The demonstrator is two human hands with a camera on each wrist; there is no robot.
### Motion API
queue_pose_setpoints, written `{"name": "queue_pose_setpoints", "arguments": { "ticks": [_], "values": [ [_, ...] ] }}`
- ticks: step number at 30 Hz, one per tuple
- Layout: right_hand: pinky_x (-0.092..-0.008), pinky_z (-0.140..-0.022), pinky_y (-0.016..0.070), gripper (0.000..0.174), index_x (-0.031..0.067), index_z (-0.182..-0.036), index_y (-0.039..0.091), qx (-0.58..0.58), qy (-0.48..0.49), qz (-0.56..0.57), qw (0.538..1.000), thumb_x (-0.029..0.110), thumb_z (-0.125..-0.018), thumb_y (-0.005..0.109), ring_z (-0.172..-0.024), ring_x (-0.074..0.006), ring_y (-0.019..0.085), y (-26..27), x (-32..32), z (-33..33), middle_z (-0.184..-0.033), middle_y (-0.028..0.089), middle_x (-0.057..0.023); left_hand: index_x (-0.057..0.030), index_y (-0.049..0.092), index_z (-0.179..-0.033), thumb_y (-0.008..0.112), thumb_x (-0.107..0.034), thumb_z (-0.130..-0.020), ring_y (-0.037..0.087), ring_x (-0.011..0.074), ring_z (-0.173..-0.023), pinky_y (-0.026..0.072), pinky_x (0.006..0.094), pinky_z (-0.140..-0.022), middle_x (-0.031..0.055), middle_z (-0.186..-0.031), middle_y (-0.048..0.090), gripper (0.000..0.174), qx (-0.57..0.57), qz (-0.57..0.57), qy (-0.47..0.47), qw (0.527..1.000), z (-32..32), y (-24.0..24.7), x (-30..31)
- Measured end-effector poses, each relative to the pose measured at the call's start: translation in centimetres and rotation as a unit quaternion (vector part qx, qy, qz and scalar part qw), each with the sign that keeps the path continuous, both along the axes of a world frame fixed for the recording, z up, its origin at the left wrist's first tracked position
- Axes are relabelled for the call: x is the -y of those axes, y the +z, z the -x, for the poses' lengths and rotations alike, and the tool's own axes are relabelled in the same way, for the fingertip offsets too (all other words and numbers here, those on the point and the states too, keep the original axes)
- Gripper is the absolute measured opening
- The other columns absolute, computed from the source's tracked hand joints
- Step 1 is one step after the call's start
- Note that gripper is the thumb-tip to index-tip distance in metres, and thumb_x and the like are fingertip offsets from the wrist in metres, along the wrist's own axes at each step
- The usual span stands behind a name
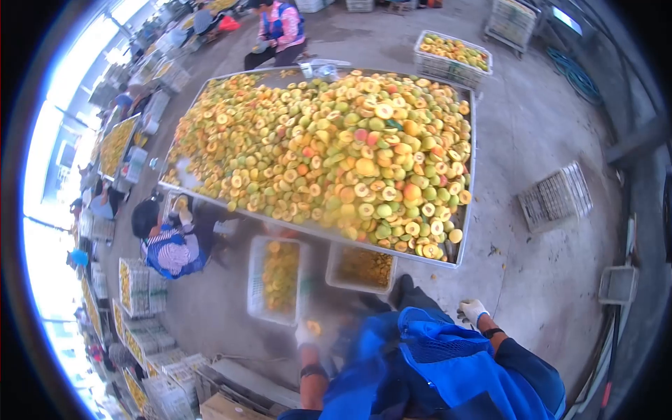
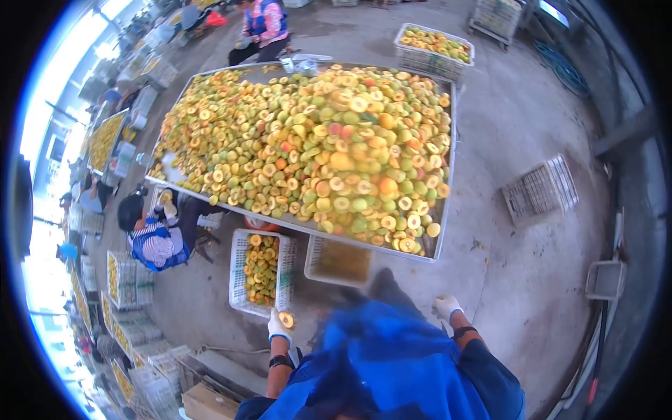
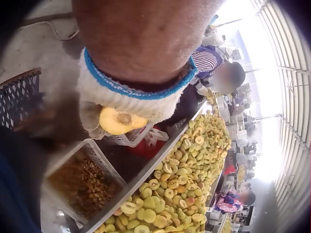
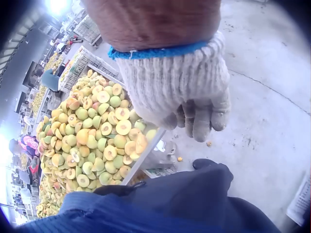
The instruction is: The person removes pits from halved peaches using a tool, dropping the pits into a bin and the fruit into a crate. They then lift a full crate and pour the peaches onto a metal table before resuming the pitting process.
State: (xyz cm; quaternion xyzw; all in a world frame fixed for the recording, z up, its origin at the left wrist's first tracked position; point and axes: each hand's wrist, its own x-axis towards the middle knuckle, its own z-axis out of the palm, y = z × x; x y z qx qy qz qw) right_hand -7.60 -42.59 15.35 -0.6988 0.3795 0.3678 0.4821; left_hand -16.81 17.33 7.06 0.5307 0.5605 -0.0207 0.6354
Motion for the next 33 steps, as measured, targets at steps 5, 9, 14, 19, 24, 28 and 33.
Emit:
{"name": "queue_pose_setpoints", "arguments": {
  "ticks": [5,9,14,19,24,28,33],
  "values": [
    [-0.0345,-0.059,0.0562,0.032,-0.0014,-0.111,0.068,-0.021,0.046,-0.021,0.999,0.019,-0.090,0.057,-0.075,-0.0227,0.072,-1.6,-0.6,-1.6,-0.093,0.072,-0.0133,-0.0080,0.060,-0.105,0.050,-0.053,-0.098,0.064,0.0293,-0.073,0.0527,0.0448,-0.060,0.0130,-0.088,0.064,0.047,-0.047,0.030,0.061,0.997,2.9,0.6,1.4],
    [-0.0348,-0.059,0.0559,0.027,0.0017,-0.106,0.069,0.012,0.057,-0.025,0.998,0.020,-0.090,0.056,-0.071,-0.0212,0.071,-4.3,0.1,-4.4,-0.088,0.072,-0.0107,-0.0026,0.064,-0.114,0.053,-0.047,-0.101,0.066,0.0253,-0.084,0.0556,0.0389,-0.073,0.0088,-0.094,0.066,0.048,-0.085,0.101,0.115,0.985,5.2,2.4,1.4],
    [-0.0346,-0.059,0.0553,0.027,0.0030,-0.107,0.068,0.037,0.054,-0.019,0.998,0.022,-0.091,0.056,-0.071,-0.0203,0.071,-5.3,1.4,-8.3,-0.087,0.072,-0.0091,-0.0034,0.062,-0.116,0.054,-0.047,-0.101,0.064,0.0212,-0.083,0.0550,0.0361,-0.072,0.0070,-0.097,0.063,0.047,-0.014,0.026,0.150,0.988,1.1,10.1,5.4],
    [-0.0332,-0.060,0.0552,0.032,0.0052,-0.115,0.066,0.066,0.039,-0.017,0.997,0.026,-0.092,0.058,-0.074,-0.0189,0.071,-7.3,2.9,-10.0,-0.094,0.072,-0.0084,-0.0117,0.059,-0.114,0.068,-0.036,-0.092,0.062,0.0220,-0.078,0.0524,0.0342,-0.066,0.0081,-0.097,0.063,0.034,0.057,-0.278,-0.222,0.933,-3.1,13.5,7.4],
    [-0.0331,-0.058,0.0542,0.033,0.0052,-0.116,0.065,0.060,0.084,-0.023,0.994,0.025,-0.091,0.057,-0.073,-0.0180,0.071,-5.3,0.8,-12.2,-0.095,0.072,-0.0087,-0.0138,0.061,-0.115,0.067,-0.031,-0.094,0.064,0.0208,-0.072,0.0490,0.0341,-0.057,0.0081,-0.093,0.065,0.027,0.103,-0.021,0.015,0.994,-10.1,13.3,7.3],
    [-0.0327,-0.059,0.0533,0.030,0.0026,-0.107,0.067,0.099,0.100,-0.018,0.990,0.024,-0.087,0.062,-0.071,-0.0183,0.071,-4.3,-2.5,-14.0,-0.086,0.070,-0.0082,-0.0137,0.061,-0.113,0.063,-0.037,-0.096,0.063,0.0222,-0.063,0.0472,0.0357,-0.050,0.0065,-0.084,0.066,0.029,0.089,0.039,-0.035,0.995,-12.9,12.8,6.8],
    [-0.0309,-0.059,0.0528,0.031,0.0025,-0.111,0.065,0.099,0.109,-0.012,0.989,0.024,-0.089,0.060,-0.070,-0.0173,0.070,-3.8,-6.6,-16.7,-0.090,0.070,-0.0088,-0.0122,0.060,-0.113,0.054,-0.054,-0.098,0.063,0.0245,-0.059,0.0476,0.0359,-0.049,0.0081,-0.080,0.065,0.045,0.073,0.158,-0.009,0.985,-14.8,9.6,3.7]
  ]
}}
